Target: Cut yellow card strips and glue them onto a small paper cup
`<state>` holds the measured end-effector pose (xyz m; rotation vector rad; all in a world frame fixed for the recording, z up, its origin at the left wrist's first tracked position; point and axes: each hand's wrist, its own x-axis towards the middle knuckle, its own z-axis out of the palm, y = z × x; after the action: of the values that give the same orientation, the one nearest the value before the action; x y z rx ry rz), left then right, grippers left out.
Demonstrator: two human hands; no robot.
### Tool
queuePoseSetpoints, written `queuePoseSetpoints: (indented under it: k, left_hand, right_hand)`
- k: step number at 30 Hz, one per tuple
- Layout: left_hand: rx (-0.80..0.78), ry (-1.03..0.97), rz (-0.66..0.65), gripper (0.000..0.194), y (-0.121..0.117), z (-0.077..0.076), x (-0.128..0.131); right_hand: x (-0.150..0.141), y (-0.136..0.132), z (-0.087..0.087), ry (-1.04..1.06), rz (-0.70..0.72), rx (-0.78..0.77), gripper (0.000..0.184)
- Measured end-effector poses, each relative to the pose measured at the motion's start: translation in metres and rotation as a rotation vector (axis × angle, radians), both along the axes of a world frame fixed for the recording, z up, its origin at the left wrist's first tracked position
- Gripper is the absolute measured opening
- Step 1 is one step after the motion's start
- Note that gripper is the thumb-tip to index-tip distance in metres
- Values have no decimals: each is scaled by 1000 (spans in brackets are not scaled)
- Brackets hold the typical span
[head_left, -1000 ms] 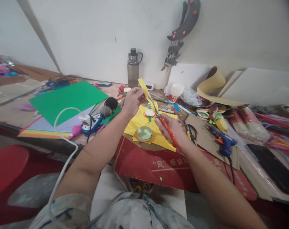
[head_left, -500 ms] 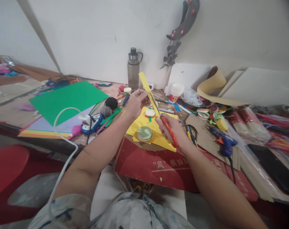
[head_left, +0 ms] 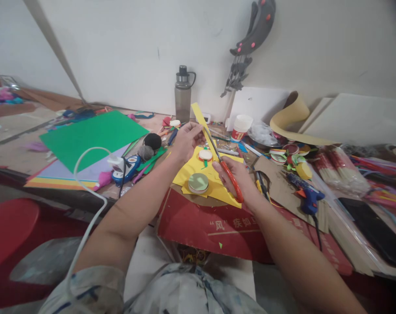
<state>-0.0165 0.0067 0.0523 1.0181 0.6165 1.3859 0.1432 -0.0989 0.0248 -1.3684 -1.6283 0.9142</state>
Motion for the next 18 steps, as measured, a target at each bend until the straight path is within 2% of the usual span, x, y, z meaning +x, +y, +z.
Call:
queuePoseSetpoints:
  k: [11, 18]
  left_hand:
    - [-34, 6, 54, 28, 2, 6, -5]
    - [-8, 2, 16, 27, -1, 3, -1]
  right_hand:
    - [0, -1, 0, -22, 10, 5, 50]
    - [1, -1, 2, -7, 43, 4, 46]
